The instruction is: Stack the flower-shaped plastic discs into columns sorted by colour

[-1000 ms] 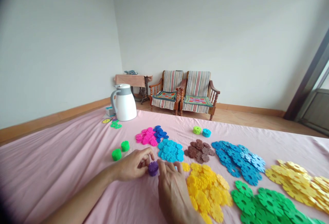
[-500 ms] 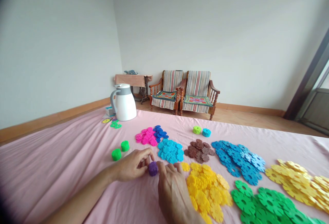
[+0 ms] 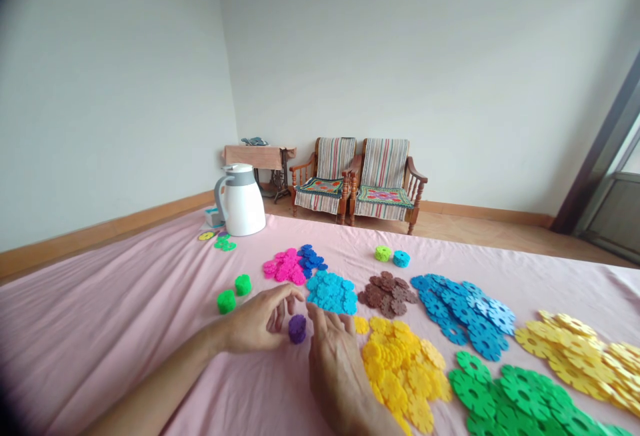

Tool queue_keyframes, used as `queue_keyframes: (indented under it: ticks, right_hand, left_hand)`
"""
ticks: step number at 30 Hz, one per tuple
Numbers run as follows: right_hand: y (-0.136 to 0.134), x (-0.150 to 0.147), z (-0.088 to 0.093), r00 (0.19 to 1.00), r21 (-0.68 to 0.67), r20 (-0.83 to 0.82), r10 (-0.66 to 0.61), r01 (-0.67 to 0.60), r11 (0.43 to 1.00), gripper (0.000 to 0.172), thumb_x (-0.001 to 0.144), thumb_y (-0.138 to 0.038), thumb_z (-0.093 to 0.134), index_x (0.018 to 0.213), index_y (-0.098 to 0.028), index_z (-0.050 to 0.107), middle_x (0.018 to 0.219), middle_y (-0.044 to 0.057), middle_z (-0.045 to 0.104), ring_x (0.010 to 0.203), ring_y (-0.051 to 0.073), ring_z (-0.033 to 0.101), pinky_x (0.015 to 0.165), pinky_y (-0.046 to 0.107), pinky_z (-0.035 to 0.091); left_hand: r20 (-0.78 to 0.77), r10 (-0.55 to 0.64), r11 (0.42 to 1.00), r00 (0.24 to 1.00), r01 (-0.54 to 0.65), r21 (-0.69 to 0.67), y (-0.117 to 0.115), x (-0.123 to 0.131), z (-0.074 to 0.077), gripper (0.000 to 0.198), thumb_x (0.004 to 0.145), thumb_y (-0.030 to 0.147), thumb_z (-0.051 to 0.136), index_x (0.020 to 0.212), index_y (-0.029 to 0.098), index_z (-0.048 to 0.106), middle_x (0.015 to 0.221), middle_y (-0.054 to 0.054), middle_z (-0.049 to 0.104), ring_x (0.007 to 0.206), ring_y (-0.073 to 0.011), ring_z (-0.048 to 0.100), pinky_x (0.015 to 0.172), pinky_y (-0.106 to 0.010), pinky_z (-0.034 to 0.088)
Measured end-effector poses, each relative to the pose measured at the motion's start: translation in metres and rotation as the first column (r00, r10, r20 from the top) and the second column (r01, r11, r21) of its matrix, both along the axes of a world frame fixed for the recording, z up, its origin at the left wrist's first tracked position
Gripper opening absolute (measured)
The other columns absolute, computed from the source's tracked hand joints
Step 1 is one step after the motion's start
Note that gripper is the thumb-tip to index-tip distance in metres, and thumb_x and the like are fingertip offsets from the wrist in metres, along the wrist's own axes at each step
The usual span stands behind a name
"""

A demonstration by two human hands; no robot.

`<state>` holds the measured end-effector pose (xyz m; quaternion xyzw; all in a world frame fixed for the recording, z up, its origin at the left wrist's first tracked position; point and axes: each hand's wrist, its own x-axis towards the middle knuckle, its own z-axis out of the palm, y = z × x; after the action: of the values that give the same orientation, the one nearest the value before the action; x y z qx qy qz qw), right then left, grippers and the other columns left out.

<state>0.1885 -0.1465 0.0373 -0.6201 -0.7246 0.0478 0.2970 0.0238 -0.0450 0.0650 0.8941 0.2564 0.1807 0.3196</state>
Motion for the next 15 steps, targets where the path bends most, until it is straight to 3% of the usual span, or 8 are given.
queue_keyframes:
  ticks: [4, 8, 15]
  right_hand:
    - [0.0002, -0.0018, 0.0004, 1.000, -0.010, -0.007, 0.018, -0.018, 1.000, 0.058, 0.074, 0.003, 0.032, 0.126, -0.019, 0.048, 0.117, 0.007, 0.064, 0.106, 0.019, 0.055, 0.091, 0.033, 0.035]
    - [0.0002, -0.0013, 0.0011, 1.000, -0.018, -0.016, 0.019, -0.019, 1.000, 0.057, 0.075, 0.002, 0.033, 0.125, -0.019, 0.049, 0.117, 0.007, 0.064, 0.106, 0.019, 0.056, 0.091, 0.034, 0.035]
    - [0.0008, -0.0009, -0.0003, 0.999, -0.016, -0.028, 0.039, -0.039, 0.999, 0.055, 0.076, 0.000, 0.034, 0.124, -0.019, 0.051, 0.117, 0.008, 0.064, 0.108, 0.019, 0.055, 0.093, 0.036, 0.036]
  left_hand:
    - [0.043, -0.020, 1.000, 0.999, 0.020, -0.007, -0.0021, 0.0042, 0.0010, 0.066, 0.062, 0.010, 0.069, 0.123, 0.019, 0.045, 0.087, 0.000, 0.063, 0.081, -0.0158, 0.059, 0.080, -0.027, 0.045]
    - [0.054, -0.037, 0.997, 0.998, 0.041, -0.071, -0.0014, 0.0056, -0.0023, 0.072, 0.064, 0.009, 0.070, 0.130, 0.021, 0.042, 0.094, -0.001, 0.063, 0.075, -0.0132, 0.059, 0.071, -0.024, 0.047]
    - [0.069, -0.022, 0.995, 0.997, 0.029, -0.096, 0.0002, 0.0056, -0.0071, 0.069, 0.066, 0.011, 0.072, 0.129, 0.022, 0.045, 0.087, 0.001, 0.063, 0.067, -0.0104, 0.056, 0.061, -0.021, 0.045]
